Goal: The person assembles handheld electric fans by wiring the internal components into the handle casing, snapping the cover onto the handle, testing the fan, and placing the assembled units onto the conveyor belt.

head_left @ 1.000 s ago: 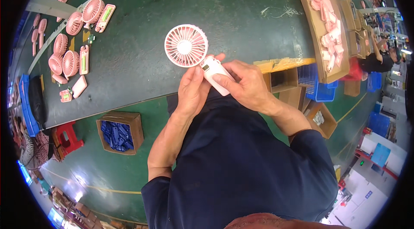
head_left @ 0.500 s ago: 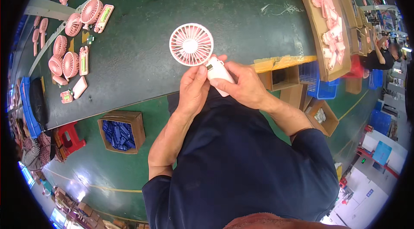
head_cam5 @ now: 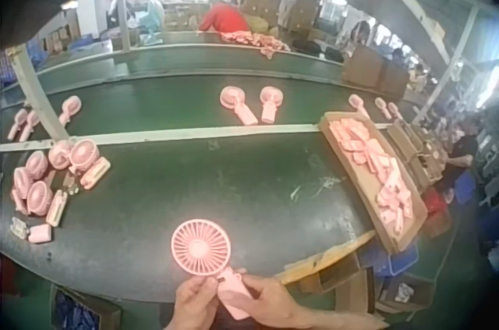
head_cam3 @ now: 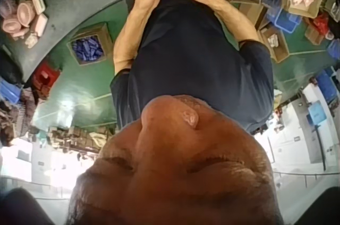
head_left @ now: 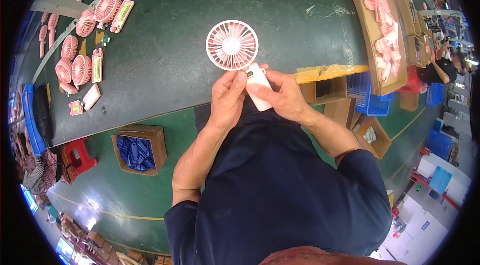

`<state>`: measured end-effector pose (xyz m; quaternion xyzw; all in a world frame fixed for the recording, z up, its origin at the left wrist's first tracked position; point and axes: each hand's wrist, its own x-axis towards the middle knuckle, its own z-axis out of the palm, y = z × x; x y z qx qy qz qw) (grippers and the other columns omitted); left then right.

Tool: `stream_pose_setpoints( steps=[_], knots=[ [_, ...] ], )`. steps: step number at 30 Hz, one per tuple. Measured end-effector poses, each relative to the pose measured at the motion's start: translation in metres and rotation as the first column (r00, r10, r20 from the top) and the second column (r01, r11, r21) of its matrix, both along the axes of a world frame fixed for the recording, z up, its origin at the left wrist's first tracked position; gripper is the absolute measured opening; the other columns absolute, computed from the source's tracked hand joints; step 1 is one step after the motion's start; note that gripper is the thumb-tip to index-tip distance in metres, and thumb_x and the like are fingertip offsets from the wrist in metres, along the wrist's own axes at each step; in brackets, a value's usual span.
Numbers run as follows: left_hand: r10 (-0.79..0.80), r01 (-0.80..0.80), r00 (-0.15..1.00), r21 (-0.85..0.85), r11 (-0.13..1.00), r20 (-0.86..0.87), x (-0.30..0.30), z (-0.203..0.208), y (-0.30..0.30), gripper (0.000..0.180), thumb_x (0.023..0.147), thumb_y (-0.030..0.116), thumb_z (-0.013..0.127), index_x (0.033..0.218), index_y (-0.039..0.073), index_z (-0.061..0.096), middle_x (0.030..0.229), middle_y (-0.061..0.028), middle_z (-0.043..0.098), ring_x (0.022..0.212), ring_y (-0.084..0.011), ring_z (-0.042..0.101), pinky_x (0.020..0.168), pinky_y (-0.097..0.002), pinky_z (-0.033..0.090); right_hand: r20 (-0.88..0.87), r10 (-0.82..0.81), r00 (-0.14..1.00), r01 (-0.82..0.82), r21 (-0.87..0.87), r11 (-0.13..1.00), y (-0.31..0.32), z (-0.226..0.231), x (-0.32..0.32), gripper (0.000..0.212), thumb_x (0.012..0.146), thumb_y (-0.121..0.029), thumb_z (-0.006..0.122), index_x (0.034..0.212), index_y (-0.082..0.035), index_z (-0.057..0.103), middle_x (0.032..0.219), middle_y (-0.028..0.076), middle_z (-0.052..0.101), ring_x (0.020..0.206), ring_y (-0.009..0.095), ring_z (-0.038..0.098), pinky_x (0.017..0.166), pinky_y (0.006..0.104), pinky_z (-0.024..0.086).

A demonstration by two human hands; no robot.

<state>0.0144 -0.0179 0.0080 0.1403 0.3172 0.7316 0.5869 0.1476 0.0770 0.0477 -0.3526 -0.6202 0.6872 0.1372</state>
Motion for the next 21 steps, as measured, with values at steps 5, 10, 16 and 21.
stream_pose_setpoints(
  steps=[5, 10, 16, 21],
  knots=[
    [0.020, -0.020, 0.999, 0.002, 1.000, -0.049, 0.005, 0.000, 0.001, 0.042, 0.109, 0.023, 0.051, 0.137, -0.008, 0.053, 0.136, -0.0235, 0.062, 0.122, -0.0248, 0.063, 0.107, -0.0396, 0.050, 0.055, 0.010, 0.998, -0.018, 0.141, 0.990, 0.005, -0.003, 0.001, 0.033, 0.097, -0.028, 0.071, 0.100, 0.004, 0.071, 0.075, 0.003, 0.066, 0.068, 0.008, 0.056, 0.057, 0.0293, 0.043],
    [0.044, -0.045, 0.998, -0.024, 0.999, -0.042, 0.003, 0.002, 0.002, 0.041, 0.110, 0.023, 0.049, 0.138, -0.006, 0.052, 0.138, -0.0224, 0.061, 0.120, -0.0239, 0.063, 0.104, -0.0385, 0.051, 0.055, 0.051, 0.997, -0.061, 0.203, 0.977, 0.008, -0.007, -0.001, 0.033, 0.100, -0.029, 0.065, 0.102, 0.004, 0.071, 0.077, 0.004, 0.068, 0.067, 0.009, 0.059, 0.056, 0.0288, 0.046],
    [-0.020, 0.009, 0.993, 0.093, 0.996, 0.120, -0.016, 0.007, 0.011, 0.049, 0.109, 0.030, 0.043, 0.146, -0.002, 0.046, 0.145, -0.0249, 0.055, 0.129, -0.0326, 0.057, 0.110, -0.0468, 0.045, -0.391, 0.018, 0.920, -0.302, -0.680, 0.668, 0.021, -0.010, 0.014, 0.047, 0.109, -0.036, 0.047, 0.128, 0.006, 0.058, 0.113, 0.018, 0.068, 0.085, 0.023, 0.072, 0.061, 0.0306, 0.058],
    [-0.043, 0.043, 0.999, 0.063, 0.997, -0.009, -0.021, 0.016, 0.024, 0.050, 0.111, 0.027, 0.038, 0.148, -0.005, 0.042, 0.145, -0.0265, 0.054, 0.138, -0.0356, 0.050, 0.119, -0.0494, 0.038, -0.354, 0.091, 0.931, -0.287, -0.552, 0.783, 0.027, 0.000, 0.004, 0.039, 0.102, -0.034, 0.064, 0.119, 0.001, 0.061, 0.085, 0.004, 0.059, 0.059, 0.011, 0.057, 0.048, 0.0246, 0.044]
  ],
)
